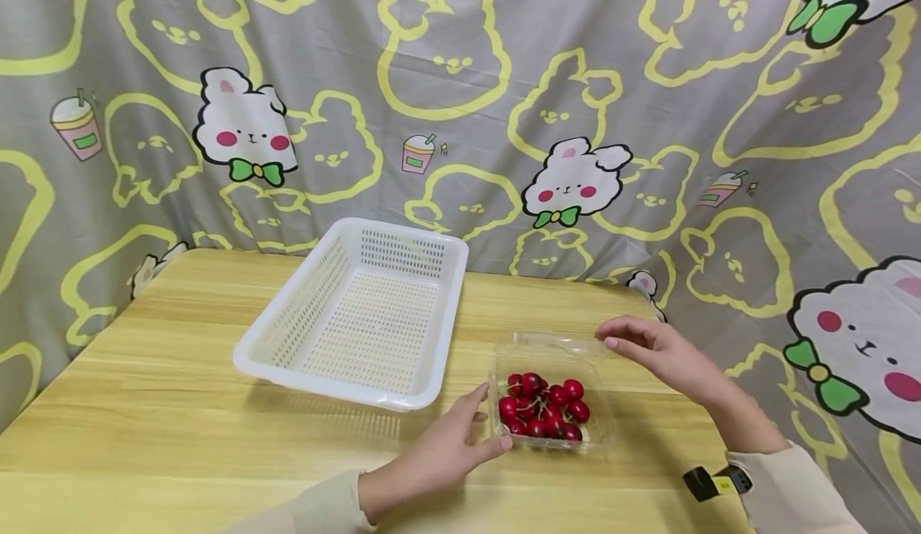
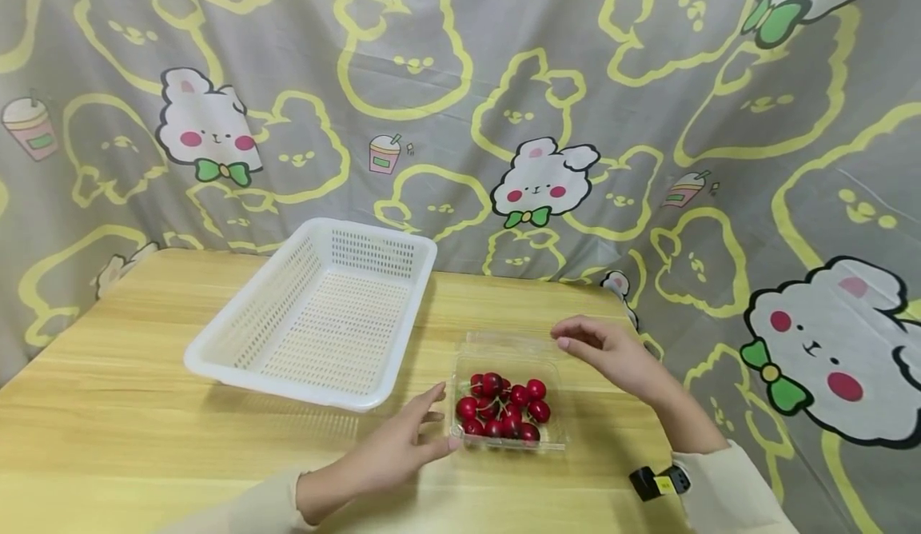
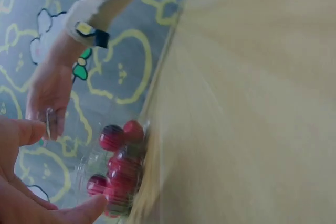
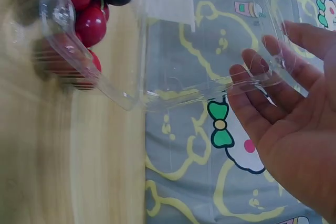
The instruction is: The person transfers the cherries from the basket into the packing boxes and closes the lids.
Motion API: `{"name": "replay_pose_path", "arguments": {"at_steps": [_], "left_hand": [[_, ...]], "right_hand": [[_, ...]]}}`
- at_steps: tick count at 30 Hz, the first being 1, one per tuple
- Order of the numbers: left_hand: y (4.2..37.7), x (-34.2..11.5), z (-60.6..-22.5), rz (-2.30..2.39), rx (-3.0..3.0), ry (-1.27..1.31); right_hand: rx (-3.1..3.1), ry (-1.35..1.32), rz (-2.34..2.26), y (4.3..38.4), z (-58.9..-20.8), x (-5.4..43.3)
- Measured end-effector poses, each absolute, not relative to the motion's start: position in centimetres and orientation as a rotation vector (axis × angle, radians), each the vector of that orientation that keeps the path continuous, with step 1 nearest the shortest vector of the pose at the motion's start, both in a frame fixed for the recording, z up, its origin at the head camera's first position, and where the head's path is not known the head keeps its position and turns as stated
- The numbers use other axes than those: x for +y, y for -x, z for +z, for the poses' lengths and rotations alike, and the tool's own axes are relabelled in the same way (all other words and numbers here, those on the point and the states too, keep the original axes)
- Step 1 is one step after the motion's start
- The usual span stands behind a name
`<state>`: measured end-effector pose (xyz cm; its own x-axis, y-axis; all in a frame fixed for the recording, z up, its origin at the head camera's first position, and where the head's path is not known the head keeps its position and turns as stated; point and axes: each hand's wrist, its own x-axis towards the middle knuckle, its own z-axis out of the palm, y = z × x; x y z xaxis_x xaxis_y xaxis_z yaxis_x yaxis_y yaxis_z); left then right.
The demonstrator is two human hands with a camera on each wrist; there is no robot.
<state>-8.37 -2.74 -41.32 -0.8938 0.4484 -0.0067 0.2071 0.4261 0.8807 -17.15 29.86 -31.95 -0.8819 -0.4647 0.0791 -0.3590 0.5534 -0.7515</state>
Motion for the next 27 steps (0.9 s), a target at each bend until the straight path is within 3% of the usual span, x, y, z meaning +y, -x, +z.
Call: {"name": "replay_pose_path", "arguments": {"at_steps": [5,13,27], "left_hand": [[8.4,-2.9,-41.2,1.696,2.126,-0.448],[8.7,-2.6,-42.1,1.898,1.839,-0.273],[8.7,-1.9,-42.9,2.15,1.35,-0.051]], "right_hand": [[2.612,0.817,-1.202,16.2,-32.4,29.4],[2.782,0.971,-0.74,14.7,-33.7,27.6],[2.829,1.358,-0.584,13.5,-37.0,23.6]]}}
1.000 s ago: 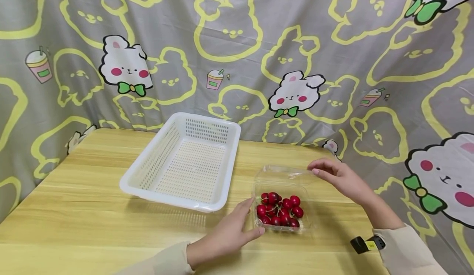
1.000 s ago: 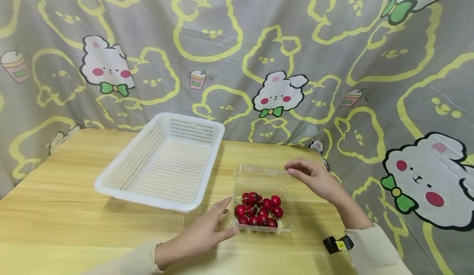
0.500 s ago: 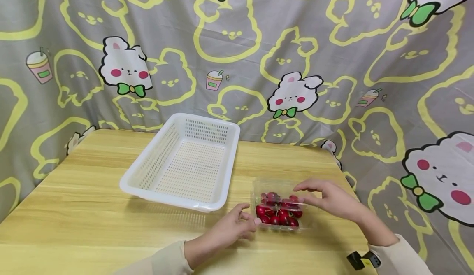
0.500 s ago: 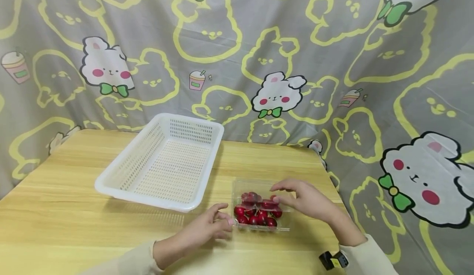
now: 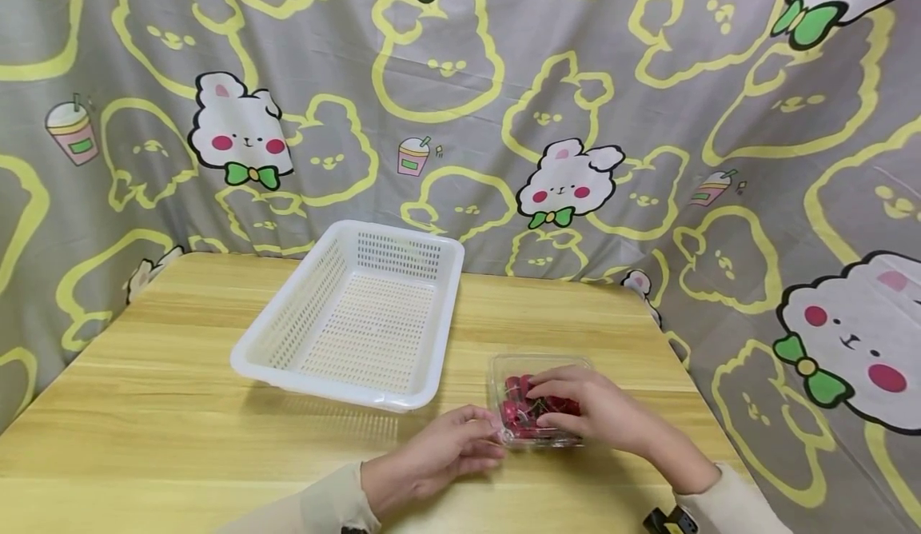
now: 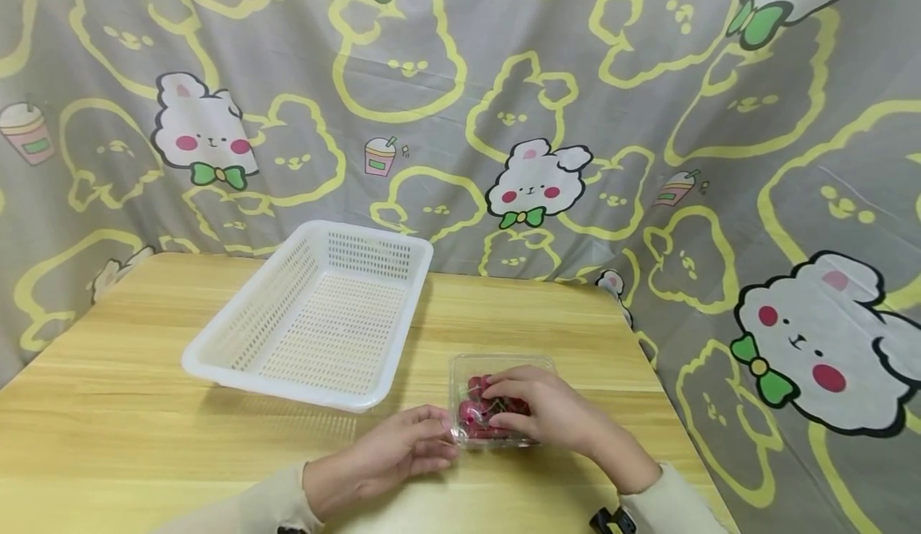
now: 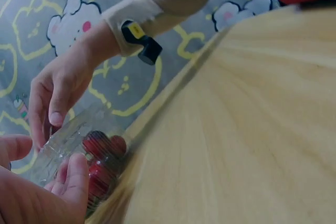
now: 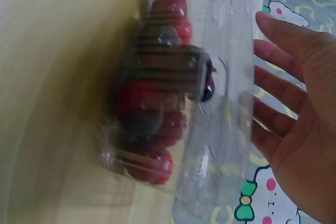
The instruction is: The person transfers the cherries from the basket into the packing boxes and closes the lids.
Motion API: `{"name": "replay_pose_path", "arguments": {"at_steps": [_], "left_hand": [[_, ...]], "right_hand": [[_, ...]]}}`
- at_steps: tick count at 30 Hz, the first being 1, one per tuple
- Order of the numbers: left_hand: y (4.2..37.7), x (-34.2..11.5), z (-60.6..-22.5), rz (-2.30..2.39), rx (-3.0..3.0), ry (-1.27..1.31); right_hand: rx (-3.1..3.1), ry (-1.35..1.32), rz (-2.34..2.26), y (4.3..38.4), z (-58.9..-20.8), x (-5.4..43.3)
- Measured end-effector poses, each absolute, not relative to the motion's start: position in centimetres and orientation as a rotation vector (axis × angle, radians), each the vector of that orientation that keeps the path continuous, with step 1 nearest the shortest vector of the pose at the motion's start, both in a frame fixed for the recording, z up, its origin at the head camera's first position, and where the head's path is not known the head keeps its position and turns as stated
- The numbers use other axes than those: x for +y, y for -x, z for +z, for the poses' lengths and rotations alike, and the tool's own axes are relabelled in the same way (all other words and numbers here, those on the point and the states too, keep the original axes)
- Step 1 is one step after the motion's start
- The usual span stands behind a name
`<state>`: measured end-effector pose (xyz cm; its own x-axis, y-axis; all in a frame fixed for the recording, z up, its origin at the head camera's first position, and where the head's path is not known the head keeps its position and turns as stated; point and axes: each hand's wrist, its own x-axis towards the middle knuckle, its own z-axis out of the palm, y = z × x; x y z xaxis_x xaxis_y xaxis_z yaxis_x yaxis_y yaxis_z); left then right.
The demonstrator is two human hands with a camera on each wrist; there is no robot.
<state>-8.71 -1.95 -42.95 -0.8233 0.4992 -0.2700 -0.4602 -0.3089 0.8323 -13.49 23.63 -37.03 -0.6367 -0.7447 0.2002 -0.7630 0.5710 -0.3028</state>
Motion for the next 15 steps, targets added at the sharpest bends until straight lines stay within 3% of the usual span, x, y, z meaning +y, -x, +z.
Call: {"name": "replay_pose_path", "arguments": {"at_steps": [15], "left_hand": [[8.5,-0.8,-43.8,2.11,1.392,-0.052]], "right_hand": [[-2.649,-1.379,0.552,13.2,-38.5,22.7]]}}
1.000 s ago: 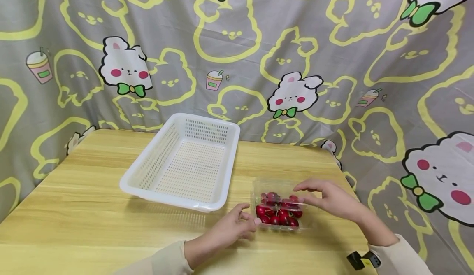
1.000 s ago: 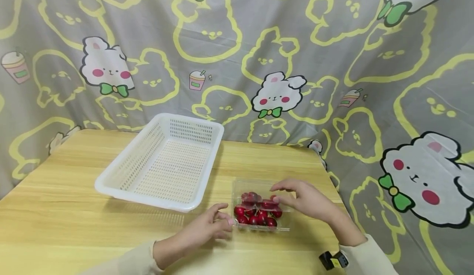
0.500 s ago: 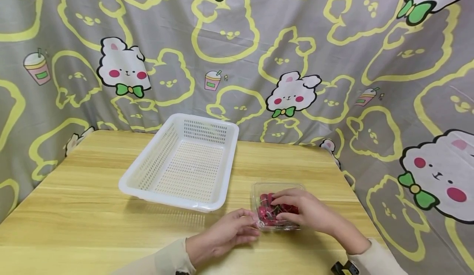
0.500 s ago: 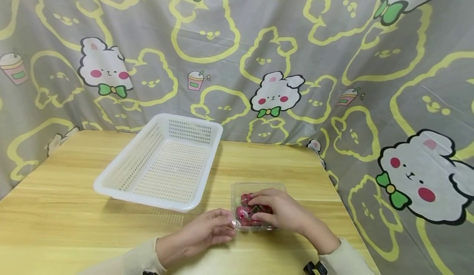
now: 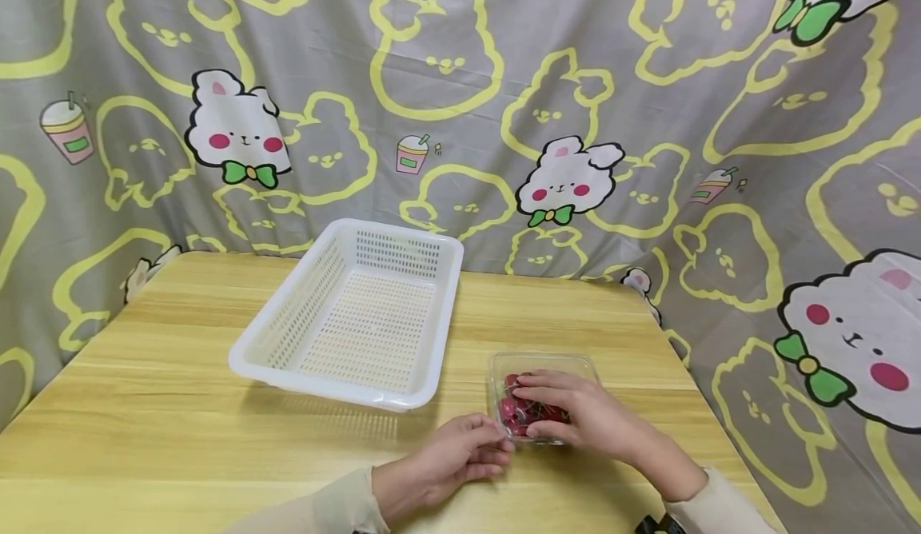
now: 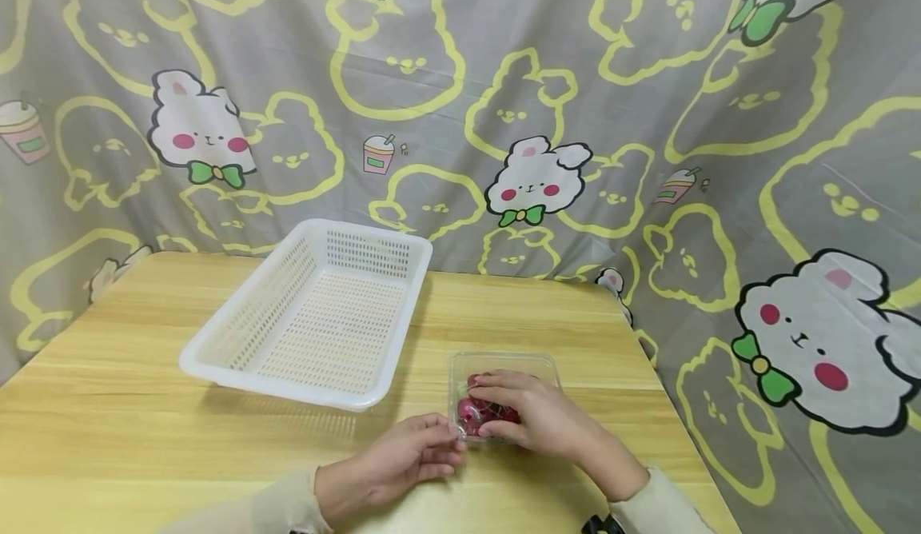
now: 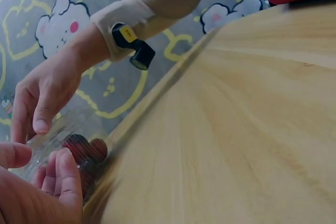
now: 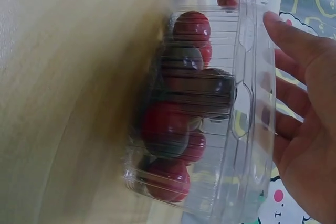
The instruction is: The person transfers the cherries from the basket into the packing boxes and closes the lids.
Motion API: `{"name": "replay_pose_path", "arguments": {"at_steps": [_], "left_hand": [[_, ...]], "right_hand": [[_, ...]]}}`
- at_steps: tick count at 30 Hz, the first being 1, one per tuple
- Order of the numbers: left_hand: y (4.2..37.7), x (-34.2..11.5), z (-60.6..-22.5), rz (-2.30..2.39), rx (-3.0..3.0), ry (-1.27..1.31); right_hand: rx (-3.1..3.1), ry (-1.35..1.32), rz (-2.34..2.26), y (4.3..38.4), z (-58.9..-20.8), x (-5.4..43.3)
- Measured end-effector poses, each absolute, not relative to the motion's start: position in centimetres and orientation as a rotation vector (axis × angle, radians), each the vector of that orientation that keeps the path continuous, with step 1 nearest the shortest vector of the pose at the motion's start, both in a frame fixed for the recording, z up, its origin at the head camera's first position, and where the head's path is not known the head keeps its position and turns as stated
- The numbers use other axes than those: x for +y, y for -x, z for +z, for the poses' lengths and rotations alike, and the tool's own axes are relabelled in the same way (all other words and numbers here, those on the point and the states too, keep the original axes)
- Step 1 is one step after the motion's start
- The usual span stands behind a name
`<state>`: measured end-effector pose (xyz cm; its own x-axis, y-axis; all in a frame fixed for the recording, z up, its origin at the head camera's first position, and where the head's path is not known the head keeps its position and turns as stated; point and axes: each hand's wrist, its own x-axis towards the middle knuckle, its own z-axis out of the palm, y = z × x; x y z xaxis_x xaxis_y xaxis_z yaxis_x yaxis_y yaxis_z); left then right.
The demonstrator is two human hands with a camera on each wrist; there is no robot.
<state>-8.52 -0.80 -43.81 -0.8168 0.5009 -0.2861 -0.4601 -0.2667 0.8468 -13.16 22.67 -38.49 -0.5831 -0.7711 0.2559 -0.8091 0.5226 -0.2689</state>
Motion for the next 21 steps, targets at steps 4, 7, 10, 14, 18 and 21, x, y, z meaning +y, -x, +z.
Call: {"name": "replay_pose_path", "arguments": {"at_steps": [4,7,10,14,18,21], "left_hand": [[8.7,-0.7,-44.0,2.119,1.415,-0.054],[8.8,-0.5,-44.2,2.12,1.436,-0.049],[8.8,-0.3,-44.3,2.118,1.457,-0.044],[8.8,-0.3,-44.2,2.12,1.472,-0.038],[8.8,-0.3,-44.0,2.125,1.479,-0.035],[8.7,-0.4,-43.8,2.129,1.478,-0.028]], "right_hand": [[-2.632,-1.36,0.556,13.2,-38.9,22.5],[-2.626,-1.342,0.563,13.2,-39.1,22.4],[-2.636,-1.317,0.564,13.0,-39.2,22.4],[-2.633,-1.303,0.555,13.0,-39.4,22.3],[-2.616,-1.314,0.564,12.9,-39.6,22.3],[-2.606,-1.324,0.581,12.8,-39.7,22.2]]}}
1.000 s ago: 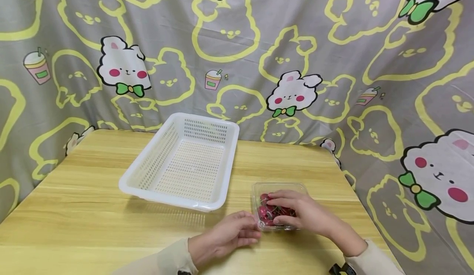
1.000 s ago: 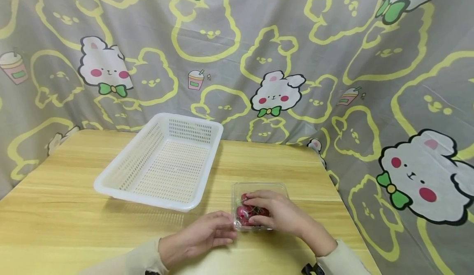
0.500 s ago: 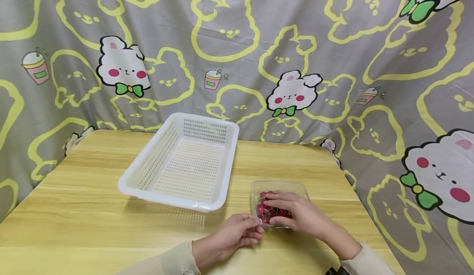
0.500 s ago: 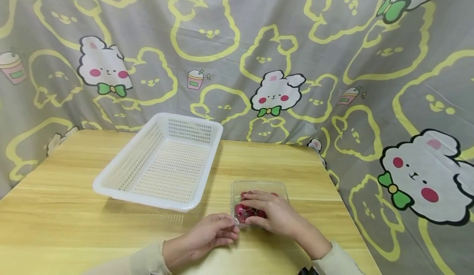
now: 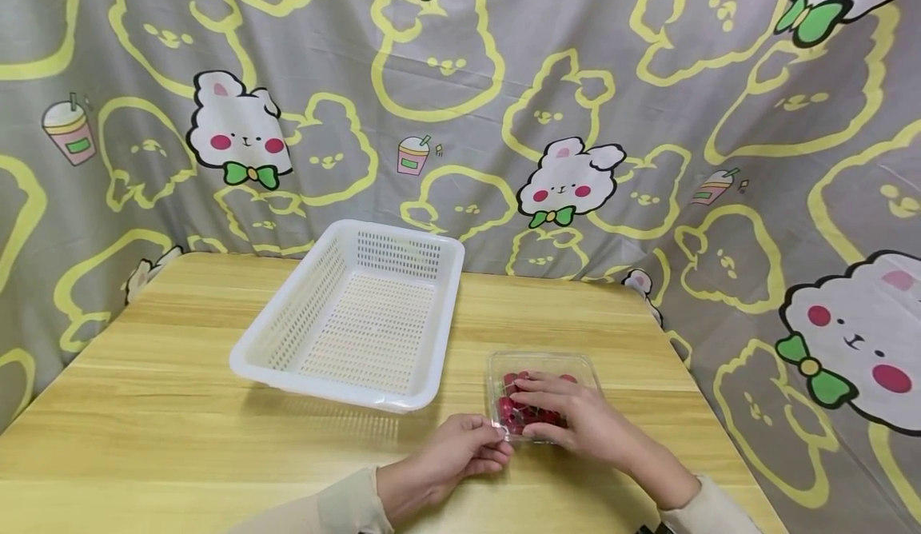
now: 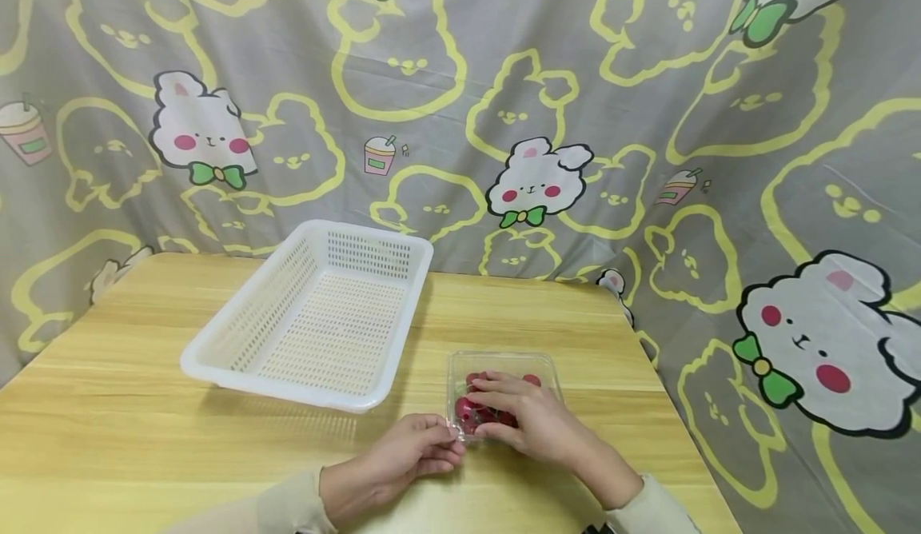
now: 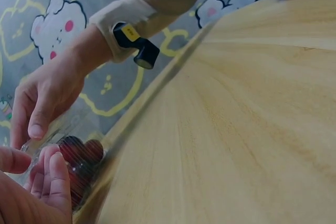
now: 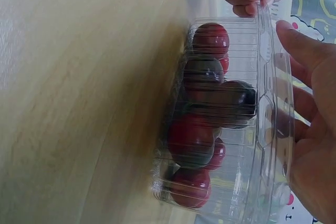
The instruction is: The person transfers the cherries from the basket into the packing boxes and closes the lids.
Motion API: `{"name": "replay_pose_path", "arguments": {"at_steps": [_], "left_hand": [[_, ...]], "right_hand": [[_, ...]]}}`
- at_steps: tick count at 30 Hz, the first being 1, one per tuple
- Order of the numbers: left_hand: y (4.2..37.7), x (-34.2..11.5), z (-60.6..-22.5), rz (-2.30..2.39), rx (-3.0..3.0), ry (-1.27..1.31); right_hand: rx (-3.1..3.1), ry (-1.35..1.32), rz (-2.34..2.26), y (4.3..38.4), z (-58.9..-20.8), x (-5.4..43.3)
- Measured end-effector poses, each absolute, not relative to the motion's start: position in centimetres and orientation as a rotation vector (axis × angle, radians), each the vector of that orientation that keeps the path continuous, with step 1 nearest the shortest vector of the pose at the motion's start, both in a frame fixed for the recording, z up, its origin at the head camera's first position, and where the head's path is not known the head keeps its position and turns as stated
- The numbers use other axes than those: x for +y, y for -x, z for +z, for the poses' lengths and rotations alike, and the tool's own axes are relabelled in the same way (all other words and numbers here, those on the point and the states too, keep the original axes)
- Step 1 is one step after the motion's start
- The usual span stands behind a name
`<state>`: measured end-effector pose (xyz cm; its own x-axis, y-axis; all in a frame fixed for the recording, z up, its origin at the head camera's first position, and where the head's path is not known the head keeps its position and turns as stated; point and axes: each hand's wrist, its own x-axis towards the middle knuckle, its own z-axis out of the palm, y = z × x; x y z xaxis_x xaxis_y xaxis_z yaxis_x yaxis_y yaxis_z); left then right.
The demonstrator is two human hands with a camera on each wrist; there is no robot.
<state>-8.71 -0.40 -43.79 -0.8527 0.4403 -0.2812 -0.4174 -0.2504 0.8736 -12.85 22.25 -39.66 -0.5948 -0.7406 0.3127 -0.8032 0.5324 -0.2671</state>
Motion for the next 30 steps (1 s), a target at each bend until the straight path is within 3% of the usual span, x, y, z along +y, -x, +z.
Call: {"name": "replay_pose_path", "arguments": {"at_steps": [10,21,30], "left_hand": [[8.7,-1.1,-43.5,2.018,1.623,-0.082],[8.6,-3.2,-41.6,1.536,2.352,-0.526],[8.0,-2.0,-39.9,1.135,2.826,-0.892]], "right_hand": [[-2.618,-1.336,0.579,12.7,-39.6,22.2],[-2.744,-1.207,0.691,12.8,-38.9,23.0],[-2.726,-1.058,0.643,12.6,-38.9,24.6]]}}
